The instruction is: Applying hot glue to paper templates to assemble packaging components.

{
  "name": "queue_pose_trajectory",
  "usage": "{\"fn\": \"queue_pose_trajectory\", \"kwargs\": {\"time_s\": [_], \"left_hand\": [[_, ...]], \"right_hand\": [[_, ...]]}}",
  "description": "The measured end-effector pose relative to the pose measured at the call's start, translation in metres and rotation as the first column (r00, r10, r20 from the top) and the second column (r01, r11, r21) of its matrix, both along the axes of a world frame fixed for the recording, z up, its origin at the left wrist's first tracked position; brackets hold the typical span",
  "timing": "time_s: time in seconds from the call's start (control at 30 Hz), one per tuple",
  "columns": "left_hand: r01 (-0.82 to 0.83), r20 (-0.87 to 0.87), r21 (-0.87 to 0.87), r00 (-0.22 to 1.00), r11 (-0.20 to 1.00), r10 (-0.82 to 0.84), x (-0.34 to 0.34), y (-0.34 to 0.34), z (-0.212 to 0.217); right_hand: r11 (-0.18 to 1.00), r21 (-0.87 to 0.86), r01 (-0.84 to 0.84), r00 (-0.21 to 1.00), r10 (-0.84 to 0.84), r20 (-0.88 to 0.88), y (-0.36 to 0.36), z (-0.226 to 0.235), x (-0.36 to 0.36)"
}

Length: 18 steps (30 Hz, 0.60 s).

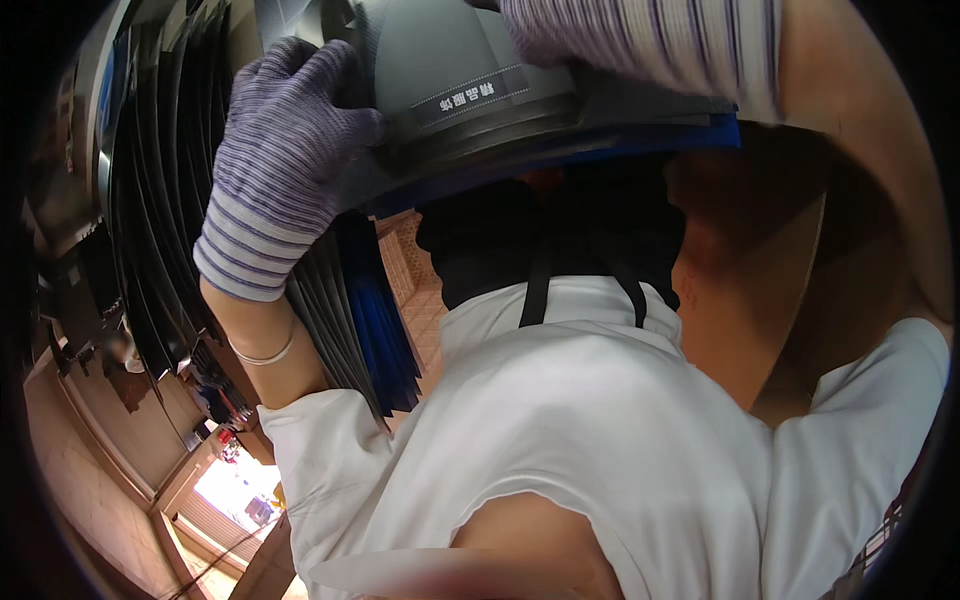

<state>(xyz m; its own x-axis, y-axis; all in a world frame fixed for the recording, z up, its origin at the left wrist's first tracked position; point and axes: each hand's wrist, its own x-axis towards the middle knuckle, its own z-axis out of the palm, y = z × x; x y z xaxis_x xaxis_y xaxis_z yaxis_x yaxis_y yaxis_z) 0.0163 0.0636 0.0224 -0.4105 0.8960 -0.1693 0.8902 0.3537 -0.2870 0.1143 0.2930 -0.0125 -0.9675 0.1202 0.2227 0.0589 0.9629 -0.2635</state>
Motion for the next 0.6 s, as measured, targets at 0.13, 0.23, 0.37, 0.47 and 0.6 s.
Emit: {"fn": "queue_pose_trajectory", "kwargs": {"time_s": [0.13, 0.23, 0.37, 0.47, 0.6], "left_hand": [[0.066, 0.024, 0.045, 0.997, 0.997, -0.067, 0.001, -0.011, -0.001], [-0.100, 0.359, 0.490, 0.928, 0.866, -0.096, 0.000, -0.023, -0.025], [-0.658, 0.695, 0.518, 0.696, 0.547, 0.180, 0.020, -0.008, -0.034], [-0.377, 0.291, 0.722, 0.926, 0.580, 0.240, 0.014, 0.006, -0.057], [-0.395, 0.330, 0.781, 0.919, 0.483, 0.217, 0.015, 0.016, -0.071]], "right_hand": [[0.797, 0.346, -0.494, 0.869, 0.441, 0.224, 0.010, 0.032, -0.011], [0.814, 0.180, -0.553, 0.816, 0.485, 0.315, 0.024, 0.036, 0.001], [0.958, -0.234, -0.167, 0.986, 0.165, -0.030, -0.007, 0.020, 0.016], [0.973, -0.228, 0.016, 0.990, -0.048, -0.133, -0.017, -0.010, 0.011], [0.992, -0.036, 0.124, 0.973, -0.129, -0.190, -0.020, -0.046, 0.009]]}}
